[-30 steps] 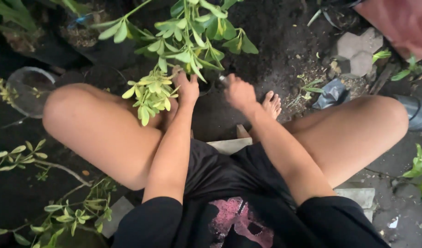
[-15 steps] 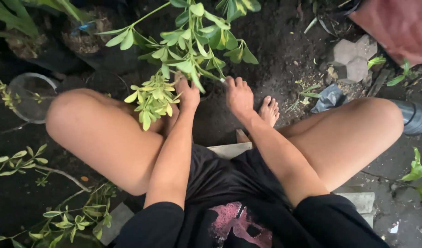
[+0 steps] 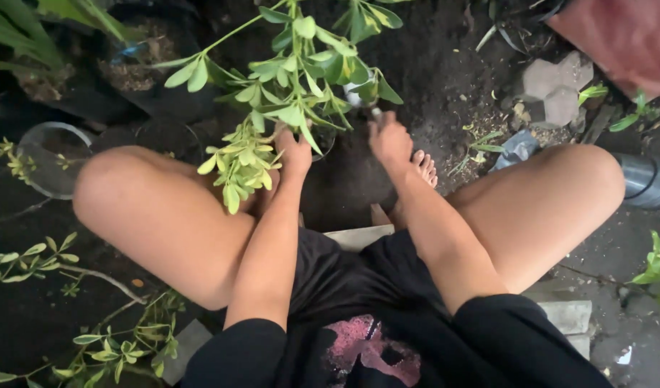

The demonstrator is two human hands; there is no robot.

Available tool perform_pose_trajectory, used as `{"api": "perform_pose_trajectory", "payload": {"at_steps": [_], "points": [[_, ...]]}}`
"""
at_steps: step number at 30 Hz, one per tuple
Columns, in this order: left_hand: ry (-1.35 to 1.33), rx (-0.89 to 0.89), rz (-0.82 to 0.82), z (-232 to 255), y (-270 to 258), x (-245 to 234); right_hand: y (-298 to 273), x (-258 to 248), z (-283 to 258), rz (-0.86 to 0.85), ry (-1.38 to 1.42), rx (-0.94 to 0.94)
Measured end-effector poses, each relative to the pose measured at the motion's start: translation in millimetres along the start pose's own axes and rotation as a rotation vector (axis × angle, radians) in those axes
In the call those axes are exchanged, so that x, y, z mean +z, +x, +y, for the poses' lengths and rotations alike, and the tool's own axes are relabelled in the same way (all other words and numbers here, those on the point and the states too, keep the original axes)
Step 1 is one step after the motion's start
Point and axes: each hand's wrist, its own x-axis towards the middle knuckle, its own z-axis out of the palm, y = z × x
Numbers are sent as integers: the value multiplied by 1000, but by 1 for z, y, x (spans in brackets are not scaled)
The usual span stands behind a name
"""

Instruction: A person uses a hand trowel and their hands to transplant a small plant from a nursery pot into the soil.

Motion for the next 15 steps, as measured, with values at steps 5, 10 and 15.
{"api": "perform_pose_trajectory", "payload": {"at_steps": [5, 10, 15], "points": [[13, -11, -46, 3, 1, -4, 31, 26, 58, -40, -100, 267], [23, -9, -102, 6, 7, -9, 77, 139, 111, -191, -141, 182], [54, -38, -155, 5, 3, -12, 33, 70, 9, -270, 131, 82]]}}
